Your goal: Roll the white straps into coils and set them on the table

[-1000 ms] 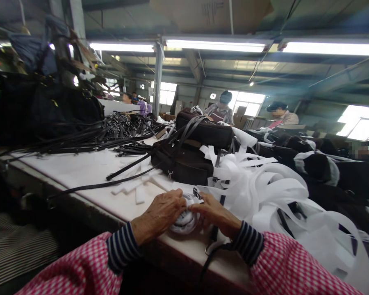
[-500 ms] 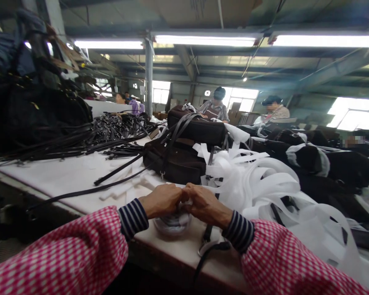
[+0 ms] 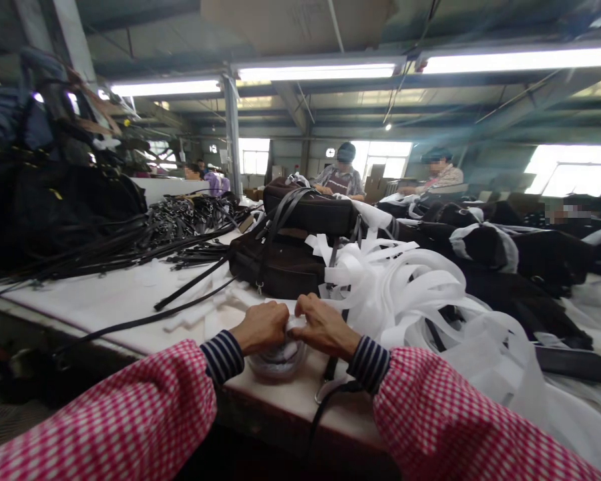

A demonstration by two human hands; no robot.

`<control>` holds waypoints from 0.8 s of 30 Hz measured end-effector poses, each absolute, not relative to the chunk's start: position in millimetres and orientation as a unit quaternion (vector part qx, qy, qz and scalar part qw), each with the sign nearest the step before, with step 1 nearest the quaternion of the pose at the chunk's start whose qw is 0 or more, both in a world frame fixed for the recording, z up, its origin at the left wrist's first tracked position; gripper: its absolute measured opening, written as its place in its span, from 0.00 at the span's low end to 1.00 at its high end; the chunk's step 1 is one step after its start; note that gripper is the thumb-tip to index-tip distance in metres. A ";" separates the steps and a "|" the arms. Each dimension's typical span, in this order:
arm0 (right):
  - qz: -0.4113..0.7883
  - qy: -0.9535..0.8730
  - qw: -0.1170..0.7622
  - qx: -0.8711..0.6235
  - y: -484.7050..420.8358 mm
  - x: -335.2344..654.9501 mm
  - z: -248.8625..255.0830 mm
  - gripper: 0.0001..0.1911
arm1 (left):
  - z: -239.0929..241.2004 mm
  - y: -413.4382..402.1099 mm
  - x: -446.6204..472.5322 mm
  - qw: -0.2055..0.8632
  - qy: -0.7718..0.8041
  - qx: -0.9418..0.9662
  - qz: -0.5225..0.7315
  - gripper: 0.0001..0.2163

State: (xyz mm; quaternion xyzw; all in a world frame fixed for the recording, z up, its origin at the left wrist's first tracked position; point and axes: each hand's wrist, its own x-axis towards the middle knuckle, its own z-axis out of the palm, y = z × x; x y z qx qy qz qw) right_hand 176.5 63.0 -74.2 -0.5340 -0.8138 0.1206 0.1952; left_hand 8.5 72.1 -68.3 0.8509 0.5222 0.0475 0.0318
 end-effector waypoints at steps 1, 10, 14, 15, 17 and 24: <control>0.144 -0.806 0.191 -0.542 64.9 176.6 -75.4 0.16 | -68.3 70.8 8.3 0.034 0.525 0.849 0.048 0.07; 0.181 -0.829 0.141 -0.510 77.0 166.8 -76.8 0.17 | -76.7 71.8 4.4 0.025 0.519 0.853 0.055 0.08; 0.209 -0.833 0.109 -0.500 76.5 160.9 -66.9 0.18 | -73.2 74.5 2.3 0.044 0.513 0.855 0.059 0.08; 0.212 -0.832 0.106 -0.503 76.6 159.7 -64.7 0.18 | -72.3 74.9 1.7 0.050 0.514 0.855 0.060 0.07; 0.214 -0.828 0.104 -0.509 76.9 157.8 -62.1 0.18 | -71.4 75.0 0.6 0.058 0.516 0.853 0.062 0.06; 0.227 -0.808 0.120 -0.530 74.7 161.3 -68.9 0.18 | -70.5 67.2 -0.7 0.069 0.541 0.836 0.061 0.08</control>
